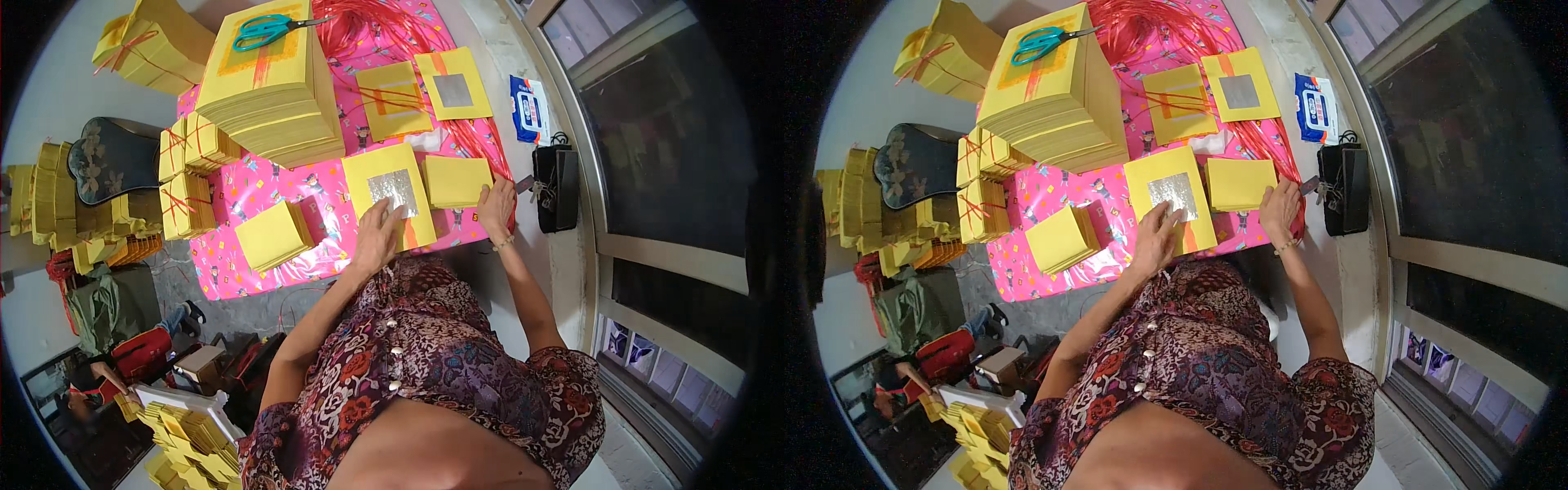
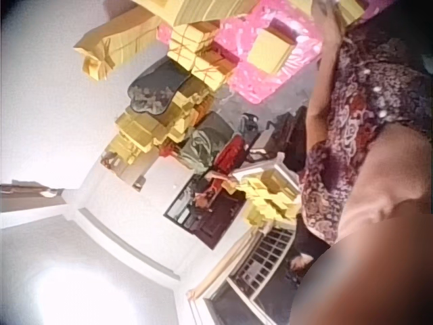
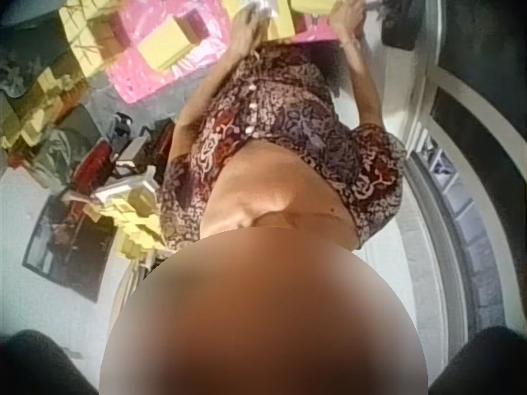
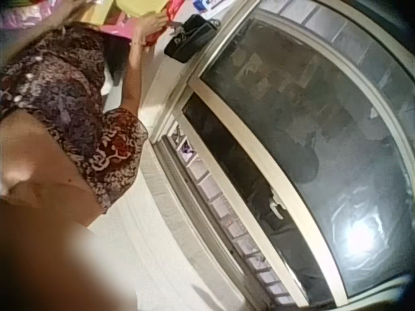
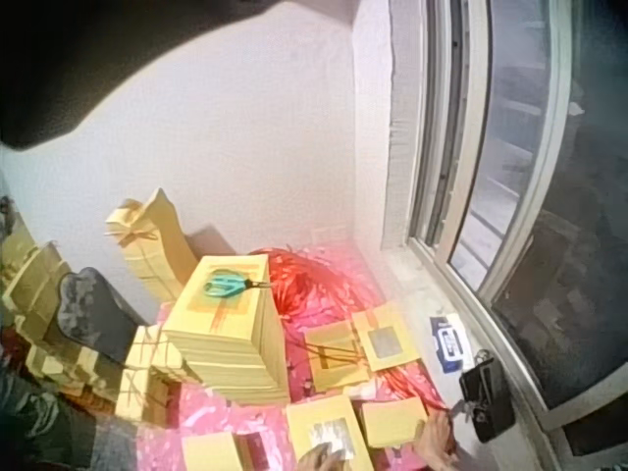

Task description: Organizing and stacking yellow joss paper squares on a table.

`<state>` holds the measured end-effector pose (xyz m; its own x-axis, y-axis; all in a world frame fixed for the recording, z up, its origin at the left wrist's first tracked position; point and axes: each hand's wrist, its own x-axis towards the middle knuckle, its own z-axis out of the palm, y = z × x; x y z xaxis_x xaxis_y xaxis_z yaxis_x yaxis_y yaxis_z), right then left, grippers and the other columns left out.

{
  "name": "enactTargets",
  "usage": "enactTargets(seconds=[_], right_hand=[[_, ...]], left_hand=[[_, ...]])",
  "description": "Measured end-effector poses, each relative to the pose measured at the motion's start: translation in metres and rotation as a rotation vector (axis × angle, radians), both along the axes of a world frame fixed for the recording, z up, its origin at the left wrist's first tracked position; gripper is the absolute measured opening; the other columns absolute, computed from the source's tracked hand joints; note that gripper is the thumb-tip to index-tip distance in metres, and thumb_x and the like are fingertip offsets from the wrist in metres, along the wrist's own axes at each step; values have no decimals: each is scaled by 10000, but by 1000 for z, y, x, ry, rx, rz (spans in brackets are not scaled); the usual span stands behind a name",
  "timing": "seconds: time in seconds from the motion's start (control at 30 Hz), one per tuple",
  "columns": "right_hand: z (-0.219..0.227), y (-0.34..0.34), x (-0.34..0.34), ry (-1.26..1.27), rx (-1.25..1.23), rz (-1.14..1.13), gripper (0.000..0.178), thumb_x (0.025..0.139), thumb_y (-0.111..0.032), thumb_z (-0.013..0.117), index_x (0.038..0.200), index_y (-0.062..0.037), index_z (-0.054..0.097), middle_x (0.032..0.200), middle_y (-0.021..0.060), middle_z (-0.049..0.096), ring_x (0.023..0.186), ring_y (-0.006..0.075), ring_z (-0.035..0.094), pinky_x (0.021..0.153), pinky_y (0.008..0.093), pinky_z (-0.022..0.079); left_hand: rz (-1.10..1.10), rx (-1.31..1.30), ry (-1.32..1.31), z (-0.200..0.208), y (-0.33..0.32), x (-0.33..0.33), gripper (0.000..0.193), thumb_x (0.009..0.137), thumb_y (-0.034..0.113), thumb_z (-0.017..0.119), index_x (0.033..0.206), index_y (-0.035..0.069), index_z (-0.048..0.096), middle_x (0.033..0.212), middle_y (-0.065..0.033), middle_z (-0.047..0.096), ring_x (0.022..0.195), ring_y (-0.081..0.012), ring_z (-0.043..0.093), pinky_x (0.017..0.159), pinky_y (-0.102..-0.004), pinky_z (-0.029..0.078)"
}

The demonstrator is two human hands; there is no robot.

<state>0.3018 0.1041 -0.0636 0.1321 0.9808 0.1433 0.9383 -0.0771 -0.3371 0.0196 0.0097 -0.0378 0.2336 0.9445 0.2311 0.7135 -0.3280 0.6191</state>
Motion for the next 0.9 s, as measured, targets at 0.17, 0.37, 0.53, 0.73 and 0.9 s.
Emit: enactTargets(seconds=[0.17, 0.37, 0.53, 0.73, 0.9], right_hand=[[25, -1, -9, 72, 82, 64, 367, 891, -144, 558, 1214, 5, 468, 1106, 217, 496, 1069, 398, 474, 914, 474, 384], [66, -17, -38, 45, 147, 312, 347, 869, -133, 590, 1188, -30, 500, 1146, 163, 488, 1063, 364, 486, 846, 468, 405], [78, -26, -57, 367, -159, 666, 276, 806, -150, 681, 1047, -58, 582, 1008, 106, 549, 979, 300, 548, 836, 395, 457], [70, -44, -76, 165, -212, 1034, 433, 653, -199, 802, 990, -65, 565, 984, 85, 515, 968, 282, 527, 811, 390, 464], [67, -37, -75, 101, -258, 1065, 418, 656, -200, 803, 971, -67, 562, 985, 83, 512, 971, 277, 526, 801, 394, 465]], left_hand=[[18, -58, -15, 9, -3, -9, 510, 738, 33, 658, 1233, 37, 535, 1258, -219, 462, 1129, -389, 470, 940, -462, 418], [-13, -107, 9, 22, -12, -17, 475, 741, 160, 735, 1159, 29, 553, 1153, -185, 494, 1046, -361, 493, 905, -453, 437], [-71, -201, 57, 22, -16, -16, 578, 683, 248, 809, 1157, 45, 549, 1146, -162, 495, 1039, -346, 501, 888, -442, 446], [-112, -142, 124, 16, -14, -17, 643, 643, 206, 815, 1190, 56, 513, 1092, -146, 502, 980, -327, 495, 840, -428, 449], [-136, -189, 61, 25, -11, -22, 420, 689, 183, 772, 1062, 67, 618, 1003, -119, 550, 904, -302, 544, 782, -414, 478]])
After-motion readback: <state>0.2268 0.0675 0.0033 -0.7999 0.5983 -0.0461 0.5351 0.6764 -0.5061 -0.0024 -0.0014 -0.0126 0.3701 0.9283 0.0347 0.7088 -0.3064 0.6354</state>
